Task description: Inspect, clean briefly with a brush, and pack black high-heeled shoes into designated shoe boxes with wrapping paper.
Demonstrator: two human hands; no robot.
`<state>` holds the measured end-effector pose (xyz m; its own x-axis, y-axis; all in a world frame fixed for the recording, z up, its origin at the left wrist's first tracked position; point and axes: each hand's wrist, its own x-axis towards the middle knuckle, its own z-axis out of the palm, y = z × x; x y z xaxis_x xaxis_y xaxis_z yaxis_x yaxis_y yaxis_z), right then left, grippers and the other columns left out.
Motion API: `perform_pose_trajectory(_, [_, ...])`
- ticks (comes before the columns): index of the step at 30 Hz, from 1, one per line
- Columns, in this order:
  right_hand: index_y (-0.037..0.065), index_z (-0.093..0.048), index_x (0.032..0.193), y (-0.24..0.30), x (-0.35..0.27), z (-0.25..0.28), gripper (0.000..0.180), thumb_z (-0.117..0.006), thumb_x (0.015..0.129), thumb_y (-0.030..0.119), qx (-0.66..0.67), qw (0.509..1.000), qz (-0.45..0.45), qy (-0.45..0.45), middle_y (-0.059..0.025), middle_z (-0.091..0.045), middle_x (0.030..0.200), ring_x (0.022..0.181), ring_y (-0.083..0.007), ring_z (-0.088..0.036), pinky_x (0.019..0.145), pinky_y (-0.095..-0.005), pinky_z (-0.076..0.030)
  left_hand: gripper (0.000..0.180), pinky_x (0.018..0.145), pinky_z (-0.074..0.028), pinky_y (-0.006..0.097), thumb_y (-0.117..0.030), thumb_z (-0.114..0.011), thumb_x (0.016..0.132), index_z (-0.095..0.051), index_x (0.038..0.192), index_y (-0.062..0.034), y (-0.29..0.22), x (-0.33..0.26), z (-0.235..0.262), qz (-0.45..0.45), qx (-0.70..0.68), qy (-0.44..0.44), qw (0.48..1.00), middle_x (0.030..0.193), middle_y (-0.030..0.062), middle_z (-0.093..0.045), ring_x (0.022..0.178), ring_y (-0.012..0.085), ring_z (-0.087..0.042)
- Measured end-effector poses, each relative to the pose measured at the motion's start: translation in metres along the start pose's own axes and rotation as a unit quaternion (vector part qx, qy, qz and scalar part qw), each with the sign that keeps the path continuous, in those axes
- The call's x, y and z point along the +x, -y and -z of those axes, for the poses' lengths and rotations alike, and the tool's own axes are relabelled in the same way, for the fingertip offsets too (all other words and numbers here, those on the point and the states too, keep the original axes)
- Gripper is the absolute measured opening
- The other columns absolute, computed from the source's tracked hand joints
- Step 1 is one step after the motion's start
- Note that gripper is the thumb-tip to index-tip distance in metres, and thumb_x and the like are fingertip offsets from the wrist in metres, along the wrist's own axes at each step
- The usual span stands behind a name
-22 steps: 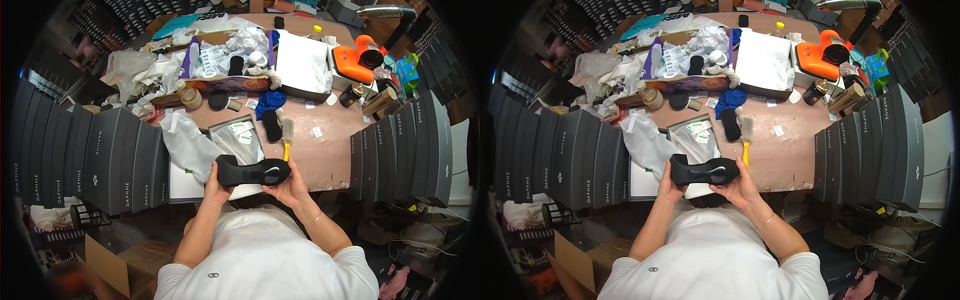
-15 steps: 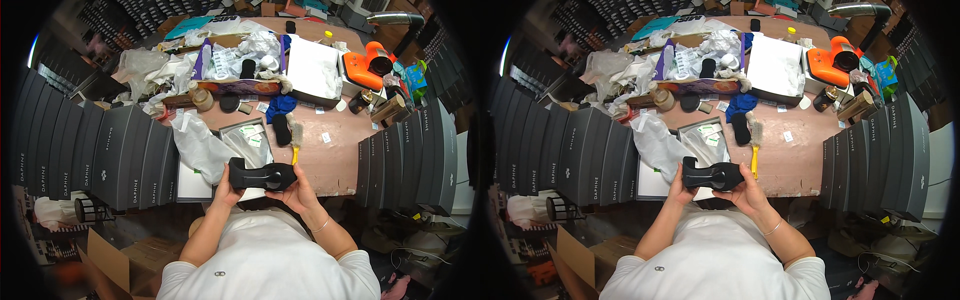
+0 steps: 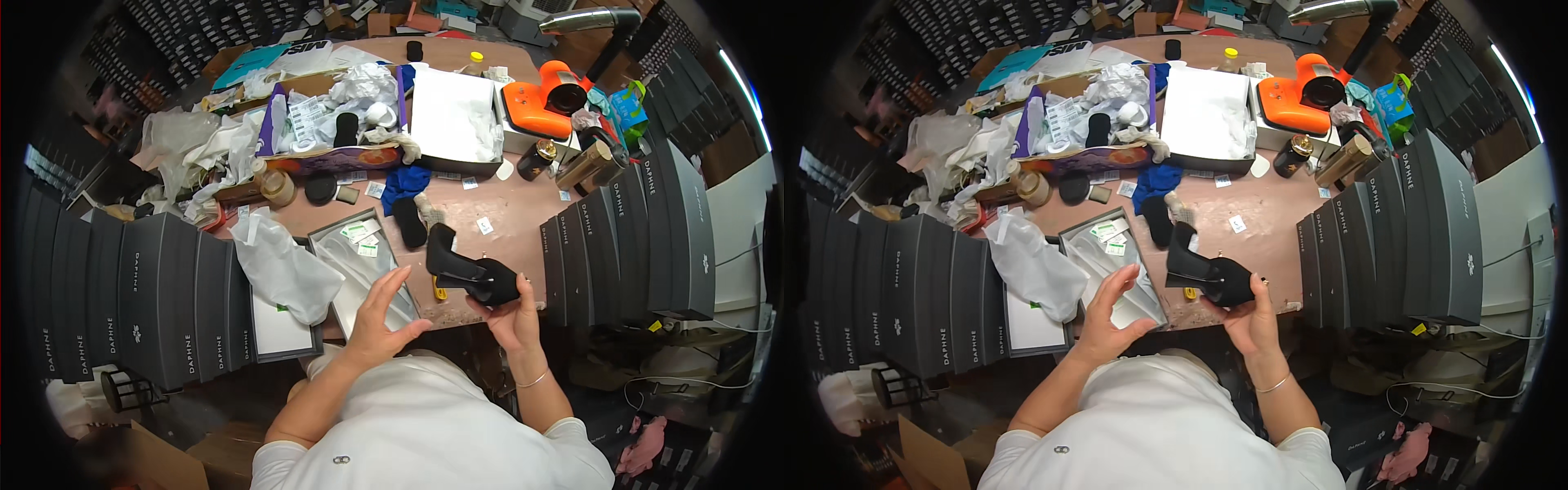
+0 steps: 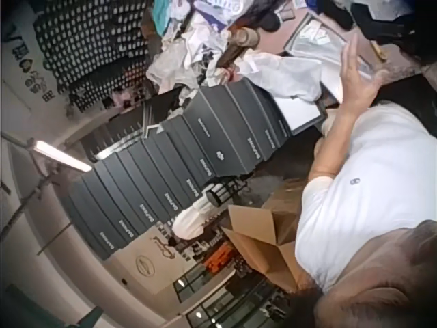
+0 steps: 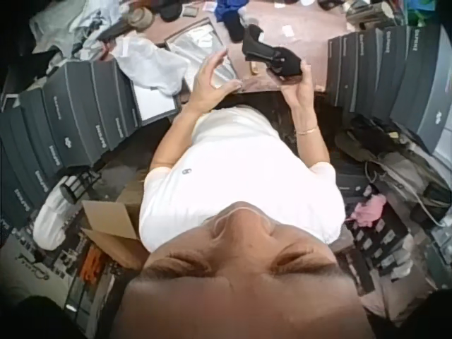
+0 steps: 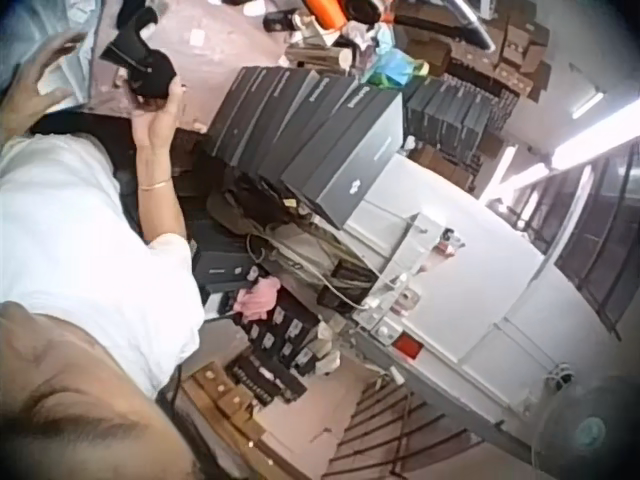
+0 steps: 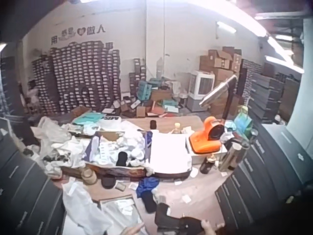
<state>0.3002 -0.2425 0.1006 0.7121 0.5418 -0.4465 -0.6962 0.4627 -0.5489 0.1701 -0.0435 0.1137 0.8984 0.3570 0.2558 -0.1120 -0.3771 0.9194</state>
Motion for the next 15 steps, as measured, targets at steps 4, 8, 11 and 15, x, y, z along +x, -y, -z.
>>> perform_pose_trajectory(4, [0.003,-0.052,0.125,-0.032,-0.007,-0.025,0.051,-0.046,0.097,0.044,0.159,0.983,-0.080,0.041,-0.0167,-0.054,0.127,0.118,-0.0301,-0.053,0.096,-0.0502,-0.049,0.065,0.094,-0.049,0.031,-0.007,-0.075,0.079,-0.042,0.135,-0.0026,0.012,0.011,-0.009,-0.036,-0.076,0.014,0.996,0.136,0.0116,-0.040,0.108,0.0200,-0.058])
perform_pose_trajectory(8, [0.003,-0.051,0.126,-0.041,-0.017,-0.041,0.050,-0.041,0.099,0.044,0.199,0.967,-0.146,0.067,-0.0166,-0.054,0.126,0.120,-0.0313,-0.051,0.100,-0.0505,-0.046,0.059,0.087,-0.051,0.027,-0.001,-0.073,0.080,-0.046,0.133,-0.0020,0.011,0.014,-0.003,0.029,-0.191,-0.103,0.976,0.126,0.0102,-0.044,0.098,0.0142,-0.058])
perform_pose_trajectory(11, [0.003,-0.051,0.127,-0.046,-0.021,-0.048,0.050,-0.040,0.099,0.043,0.178,0.965,-0.181,0.070,-0.0167,-0.053,0.127,0.121,-0.0317,-0.050,0.103,-0.0505,-0.043,0.055,0.086,-0.051,0.025,0.000,-0.072,0.081,-0.049,0.131,-0.0020,0.020,0.007,0.002,0.070,-0.209,-0.128,0.967,0.118,0.0081,-0.051,0.097,0.0124,-0.058])
perform_pose_trajectory(15, [0.004,-0.048,0.129,-0.051,-0.020,-0.051,0.048,-0.040,0.099,0.041,0.172,0.964,-0.186,0.085,-0.0158,-0.050,0.129,0.124,-0.0305,-0.047,0.105,-0.0494,-0.041,0.052,0.083,-0.052,0.023,-0.003,-0.071,0.082,-0.051,0.130,-0.0007,0.021,0.001,0.003,0.076,-0.227,-0.155,0.959,0.113,0.0071,-0.055,0.093,0.0102,-0.059])
